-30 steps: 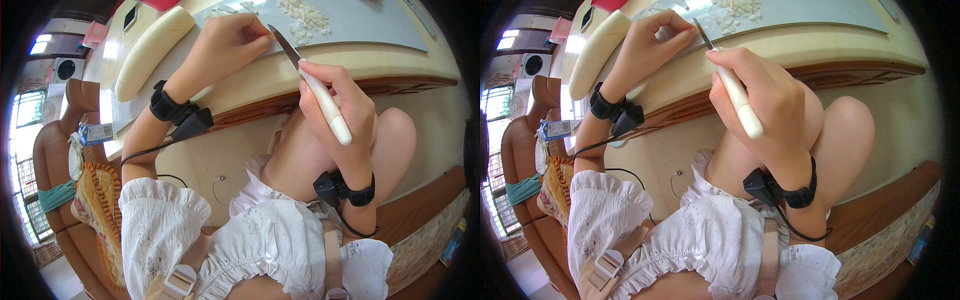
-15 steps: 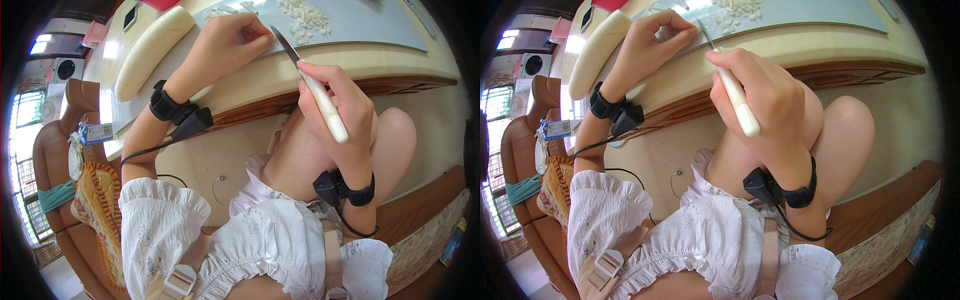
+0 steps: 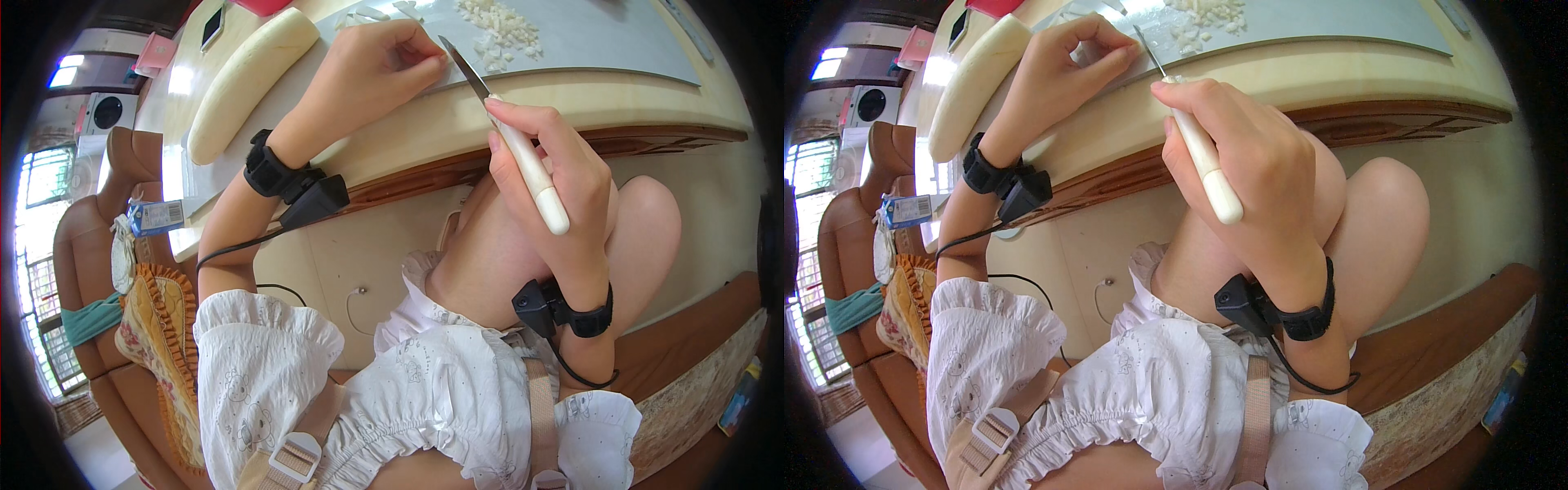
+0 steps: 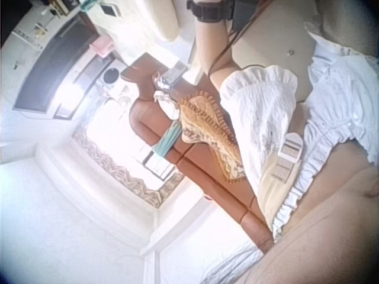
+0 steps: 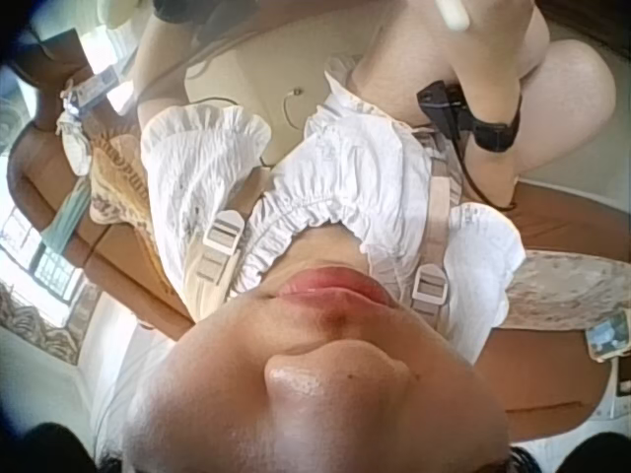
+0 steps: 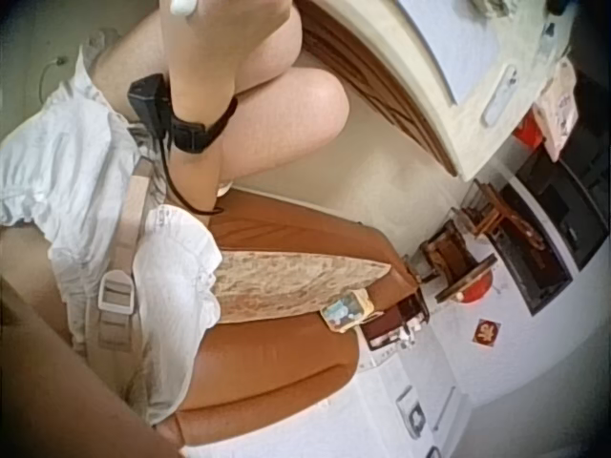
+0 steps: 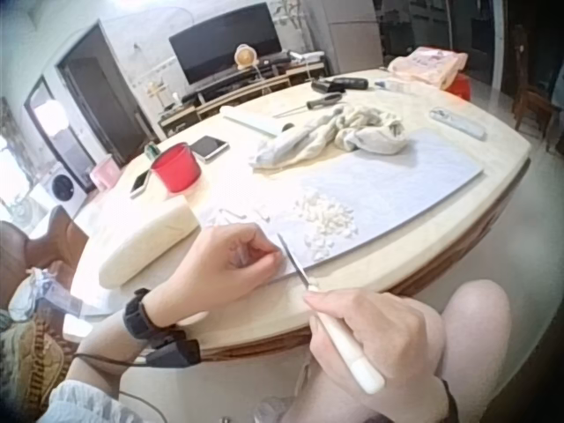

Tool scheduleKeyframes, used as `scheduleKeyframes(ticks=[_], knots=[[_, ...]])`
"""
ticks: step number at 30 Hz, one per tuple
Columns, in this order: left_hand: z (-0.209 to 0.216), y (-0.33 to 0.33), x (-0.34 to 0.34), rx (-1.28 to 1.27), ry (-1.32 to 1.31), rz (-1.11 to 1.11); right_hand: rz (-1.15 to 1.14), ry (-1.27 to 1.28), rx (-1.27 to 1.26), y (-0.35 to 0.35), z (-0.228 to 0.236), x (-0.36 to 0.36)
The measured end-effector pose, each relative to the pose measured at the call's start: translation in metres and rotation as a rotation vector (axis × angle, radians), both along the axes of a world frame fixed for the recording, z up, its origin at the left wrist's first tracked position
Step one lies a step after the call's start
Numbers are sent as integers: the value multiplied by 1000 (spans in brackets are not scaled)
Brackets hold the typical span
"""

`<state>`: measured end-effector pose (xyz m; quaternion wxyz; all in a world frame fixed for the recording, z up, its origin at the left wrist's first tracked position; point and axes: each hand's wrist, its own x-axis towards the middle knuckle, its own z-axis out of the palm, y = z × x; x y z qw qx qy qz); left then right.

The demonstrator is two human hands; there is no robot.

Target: The recorder is chopping a white vegetable into small pieces on a cutting board.

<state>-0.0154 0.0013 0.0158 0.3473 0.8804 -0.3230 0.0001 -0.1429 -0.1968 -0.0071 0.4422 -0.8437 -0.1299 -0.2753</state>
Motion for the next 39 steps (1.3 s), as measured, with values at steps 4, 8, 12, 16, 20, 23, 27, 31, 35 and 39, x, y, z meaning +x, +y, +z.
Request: scheduleKeyframes(ticks=[4, 8, 12, 16, 20, 23, 27, 31, 35, 39], knots=[[1, -1, -1, 7, 28, 14, 1, -42, 29, 0, -3, 2], [-2, 1, 1, -14, -5, -11, 13, 38, 21, 0, -2, 2], [-1, 0, 1, -7, -11, -12, 0, 8, 44, 1, -3, 1], [0, -1, -1, -17, -12, -13, -7, 72, -5, -2, 2, -3], [-3, -1, 2, -72, -48, -16, 3, 82, -25, -3, 3, -3], [-3, 0, 2, -77, -47, -23, -1, 105, -44, -3, 3, -3], [-4, -1, 3, -74, -57, -27, 17, 40, 77, 0, -1, 0], [-5, 0, 4, -88, -49, -36, 0, -13, 65, 1, -1, 1], [-4, 0, 3, -100, -34, -35, 8, -9, 77, 0, 0, 0], [-3, 0, 2, -79, -44, -25, 7, 74, -10, -3, 4, -4]])
